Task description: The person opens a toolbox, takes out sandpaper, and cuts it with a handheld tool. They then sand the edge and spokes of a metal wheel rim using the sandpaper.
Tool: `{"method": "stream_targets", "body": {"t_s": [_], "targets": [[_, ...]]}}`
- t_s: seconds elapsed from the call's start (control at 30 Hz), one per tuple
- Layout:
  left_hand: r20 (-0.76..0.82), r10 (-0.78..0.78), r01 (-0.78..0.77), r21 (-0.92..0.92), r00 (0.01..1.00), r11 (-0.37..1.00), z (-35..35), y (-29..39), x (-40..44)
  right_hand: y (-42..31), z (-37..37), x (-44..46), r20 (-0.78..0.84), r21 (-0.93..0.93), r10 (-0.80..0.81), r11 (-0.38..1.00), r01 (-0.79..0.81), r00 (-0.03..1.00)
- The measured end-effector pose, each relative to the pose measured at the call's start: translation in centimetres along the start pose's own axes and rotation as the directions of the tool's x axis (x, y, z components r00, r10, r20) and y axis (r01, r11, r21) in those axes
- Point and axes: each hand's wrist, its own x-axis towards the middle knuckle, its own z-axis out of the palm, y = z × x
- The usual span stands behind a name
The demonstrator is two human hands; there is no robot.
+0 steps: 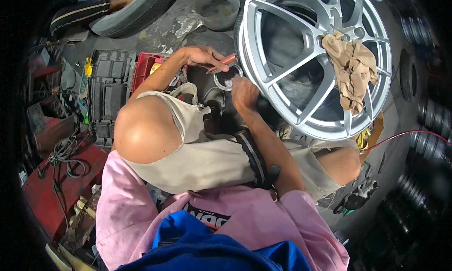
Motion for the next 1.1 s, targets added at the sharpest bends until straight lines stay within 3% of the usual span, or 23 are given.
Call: {"method": "stream_targets", "body": {"t_s": [0.37,0.43,0.57,0.67,0.73,0.77,0.83,0.87,0.9,0.93,1.0,1.03,1.07,1.1], "targets": [[0.013,0.020,-0.021,0.027,1.000,0.999,-0.2,-0.4,0.3,-0.1,0.1,0.4,0.162,0.052,0.038,0.998,-0.047,0.986],[0.021,0.001,-0.002,0.035,1.000,0.999,-0.2,-0.1,0.1,-0.3,-0.2,-0.3,0.005,0.226,0.068,0.972,-0.067,0.998],[0.025,0.021,-0.022,0.040,0.999,0.999,0.2,0.1,-0.4,0.5,-1.1,-2.3,-0.025,0.354,0.234,0.911,-0.210,0.972],[0.020,-0.003,0.003,0.001,1.000,1.000,0.3,0.1,-0.1,2.5,-1.9,-4.1,0.026,0.518,0.322,0.805,-0.288,0.946],[0.017,-0.005,0.005,0.016,1.000,1.000,0.4,0.4,-0.2,3.9,-2.3,-4.7,0.437,0.728,0.502,0.290,-0.621,0.747],[0.005,-0.008,0.008,0.022,1.000,1.000,0.5,0.5,-0.3,4.6,-2.5,-5.0,0.432,0.731,0.506,0.288,-0.619,0.746],[-0.007,0.001,-0.001,0.048,1.000,0.999,0.8,0.3,-0.1,6.0,-3.6,-5.5,0.462,0.820,0.466,0.100,-0.563,0.755],[-0.023,0.010,-0.009,0.068,1.000,0.998,1.0,0.3,0.1,6.8,-4.1,-5.6,0.456,0.823,0.473,0.098,-0.559,0.754],[-0.076,0.002,0.013,0.198,0.997,0.980,1.6,1.3,-0.8,7.7,-4.7,-5.5,0.507,0.800,0.400,0.110,-0.590,0.763],[-0.060,-0.001,0.013,0.205,0.998,0.979,2.3,1.4,-1.0,8.2,-5.3,-5.5,0.558,0.775,0.329,0.121,-0.620,0.762],[-0.212,0.121,-0.034,0.377,0.970,0.926,4.1,0.7,-1.1,8.8,-7.8,-6.9,0.563,0.751,0.273,0.225,-0.621,0.780],[-0.214,0.154,-0.062,0.384,0.964,0.921,4.3,-0.8,-0.2,9.5,-8.7,-7.3,0.610,0.723,0.219,0.240,-0.648,0.762],[-0.226,0.284,-0.158,0.452,0.932,0.878,3.9,-3.7,1.8,10.6,-9.5,-7.1,0.649,0.701,0.158,0.258,-0.665,0.744],[-0.334,0.341,-0.090,0.586,0.879,0.806,5.5,-3.7,1.4,11.9,-10.5,-7.7,0.637,0.723,0.106,0.262,-0.639,0.764]]}}
